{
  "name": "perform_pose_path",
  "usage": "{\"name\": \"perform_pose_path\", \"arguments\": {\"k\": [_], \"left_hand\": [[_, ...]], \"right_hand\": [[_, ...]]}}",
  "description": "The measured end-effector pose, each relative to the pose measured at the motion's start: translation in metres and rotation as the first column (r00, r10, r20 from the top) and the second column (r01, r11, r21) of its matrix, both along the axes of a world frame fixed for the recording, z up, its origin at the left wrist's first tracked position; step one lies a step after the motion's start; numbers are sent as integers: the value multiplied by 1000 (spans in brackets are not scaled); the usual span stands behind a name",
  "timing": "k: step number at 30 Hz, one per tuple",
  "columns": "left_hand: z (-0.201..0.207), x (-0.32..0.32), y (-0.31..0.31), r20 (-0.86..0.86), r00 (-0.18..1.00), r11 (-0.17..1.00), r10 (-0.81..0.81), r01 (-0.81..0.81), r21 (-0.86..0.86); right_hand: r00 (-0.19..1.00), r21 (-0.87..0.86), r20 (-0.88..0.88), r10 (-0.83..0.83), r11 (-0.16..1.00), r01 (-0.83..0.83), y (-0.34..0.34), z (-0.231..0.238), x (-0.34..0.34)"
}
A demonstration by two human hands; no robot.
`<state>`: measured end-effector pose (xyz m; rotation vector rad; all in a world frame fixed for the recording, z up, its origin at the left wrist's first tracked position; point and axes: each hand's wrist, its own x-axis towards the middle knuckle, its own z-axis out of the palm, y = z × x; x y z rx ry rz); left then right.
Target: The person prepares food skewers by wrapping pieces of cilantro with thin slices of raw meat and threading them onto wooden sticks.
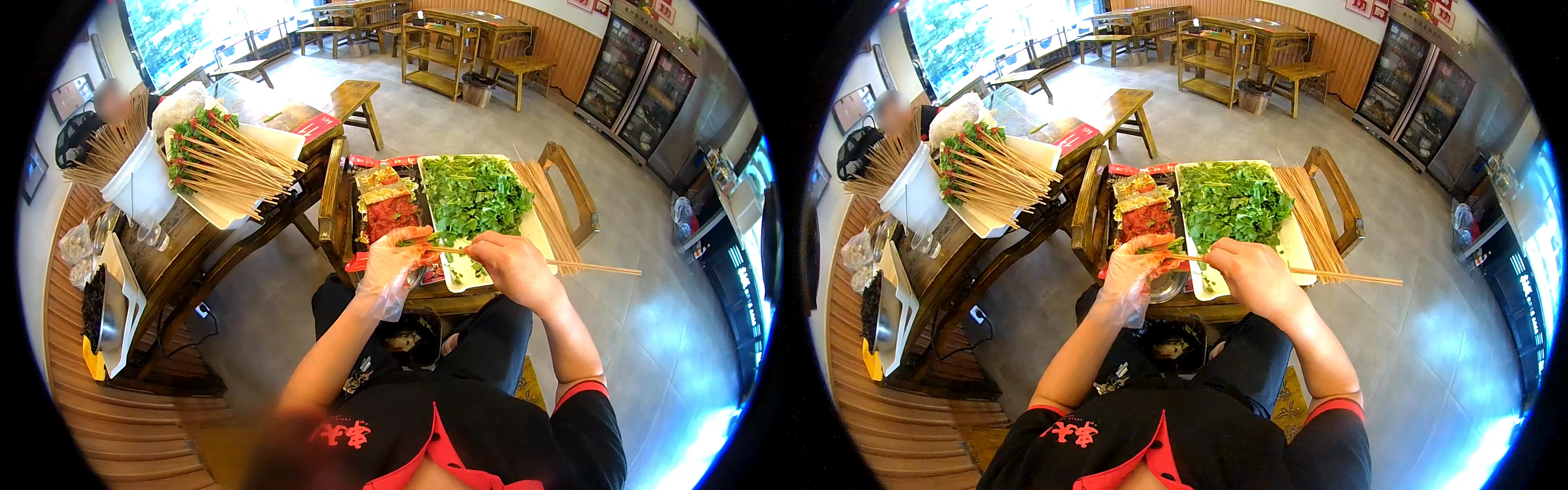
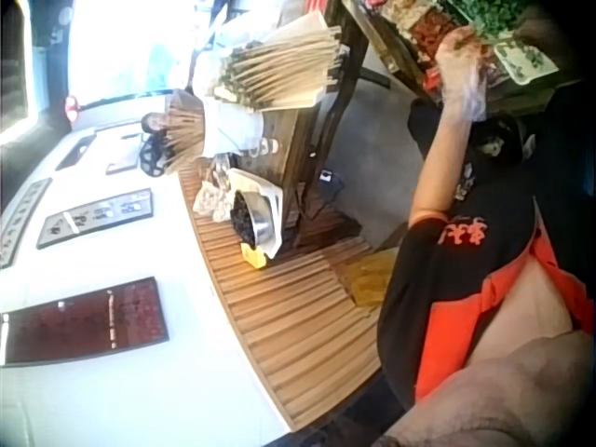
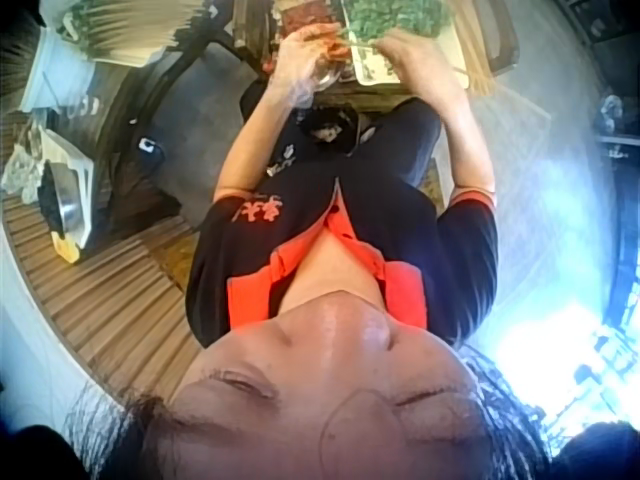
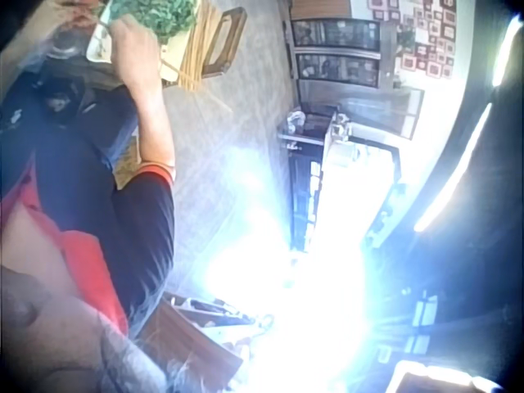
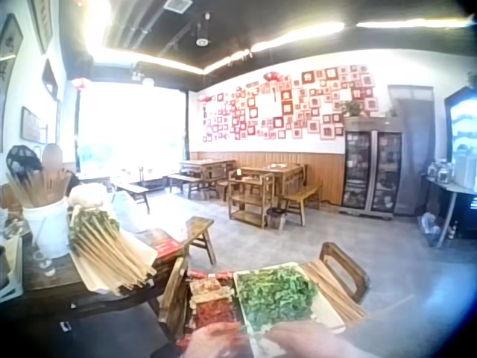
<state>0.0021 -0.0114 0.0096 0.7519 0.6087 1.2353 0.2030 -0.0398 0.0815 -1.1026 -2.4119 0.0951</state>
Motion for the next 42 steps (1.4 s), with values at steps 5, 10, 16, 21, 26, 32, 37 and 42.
{"name": "perform_pose_path", "arguments": {"k": [5, 10, 16, 21, 26, 32, 37, 42], "left_hand": [[-11, -12, 12, 154, 988, 999, -29, 32, -22], [-11, -13, 15, 205, 978, 997, -36, 48, -54], [-14, -8, 14, 229, 973, 999, -13, 22, -38], [-13, -8, 15, 246, 969, 1000, -8, 11, -11], [-11, -9, 13, 245, 969, 1000, 15, -13, -10], [-7, -7, 13, 216, 976, 999, 29, -24, -26], [-4, -7, 11, 213, 977, 1000, 28, -25, -17], [-4, -7, 12, 224, 974, 1000, -7, 9, -9]], "right_hand": [[989, -23, -135, -54, 998, 51, -2, -5, 4], [982, -22, -172, -76, 997, 73, -4, -12, 0], [981, -45, -172, -85, 996, 78, -4, -18, -7], [966, -28, -238, -96, 995, 92, -5, -23, -14], [948, -1, -309, -80, 996, 84, -5, -28, -16], [944, 78, -324, -64, 993, 93, -3, -33, -18], [935, 96, -346, -74, 989, 114, -5, -34, -19], [929, 118, -360, -88, 983, 139, -5, -40, -21]]}}
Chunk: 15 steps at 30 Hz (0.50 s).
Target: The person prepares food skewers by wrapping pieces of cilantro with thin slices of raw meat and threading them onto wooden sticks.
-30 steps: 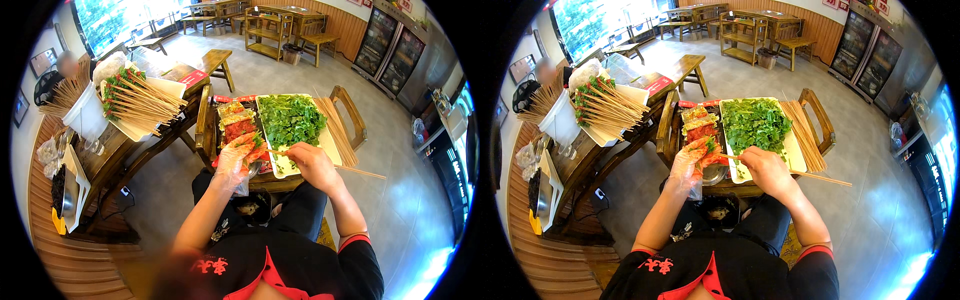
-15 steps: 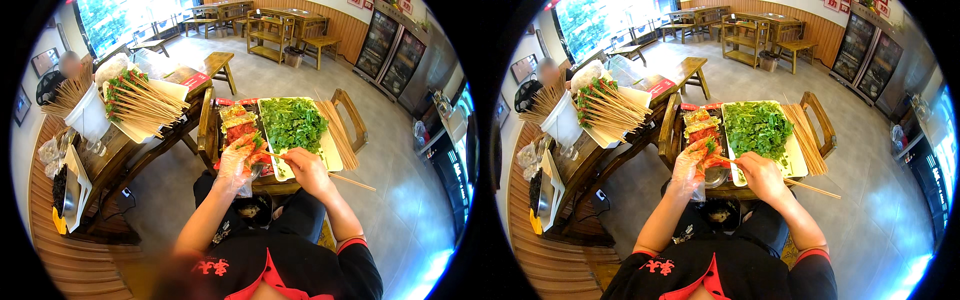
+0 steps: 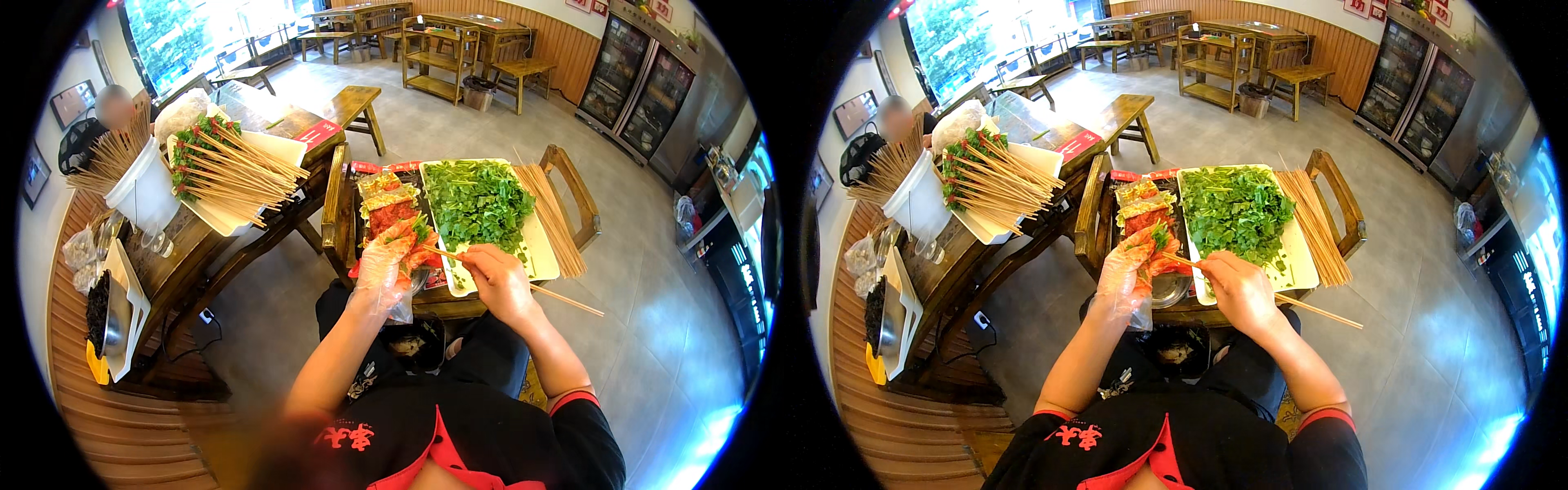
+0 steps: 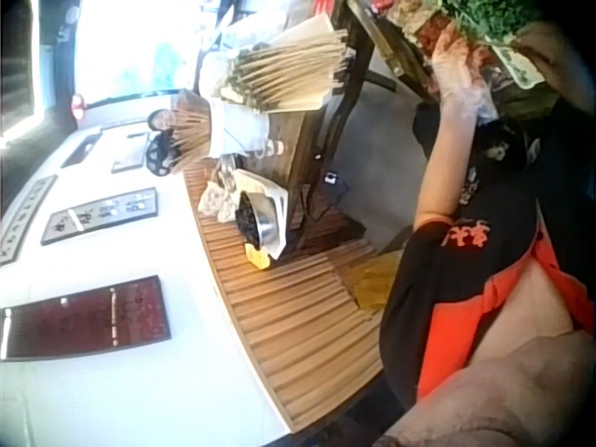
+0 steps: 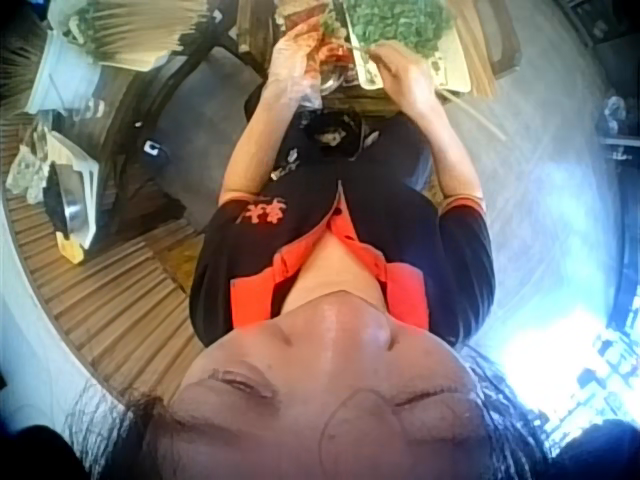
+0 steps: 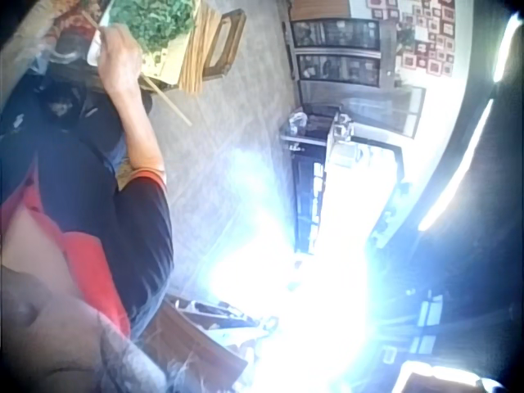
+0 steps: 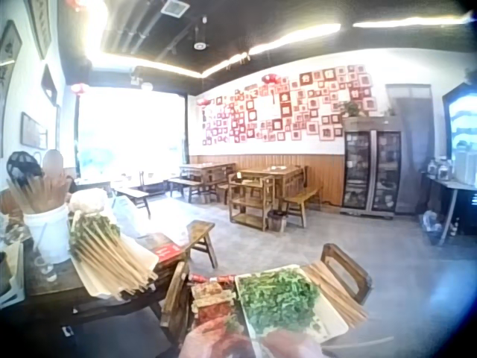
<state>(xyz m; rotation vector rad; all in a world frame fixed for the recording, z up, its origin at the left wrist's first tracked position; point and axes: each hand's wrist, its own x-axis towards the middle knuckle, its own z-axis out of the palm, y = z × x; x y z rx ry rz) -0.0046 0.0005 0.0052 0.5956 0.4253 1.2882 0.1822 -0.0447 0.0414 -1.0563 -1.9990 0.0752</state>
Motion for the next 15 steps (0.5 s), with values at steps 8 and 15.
{"name": "perform_pose_path", "arguments": {"k": [8, 15], "left_hand": [[5, -2, -1, 23, 999, 997, -30, 31, -65], [5, -3, -1, 116, 993, 999, -21, 27, -47]], "right_hand": [[998, 25, -51, 41, 999, -39, 2, -9, 0], [997, -11, -77, 23, 1000, -24, -3, -5, -3]]}}
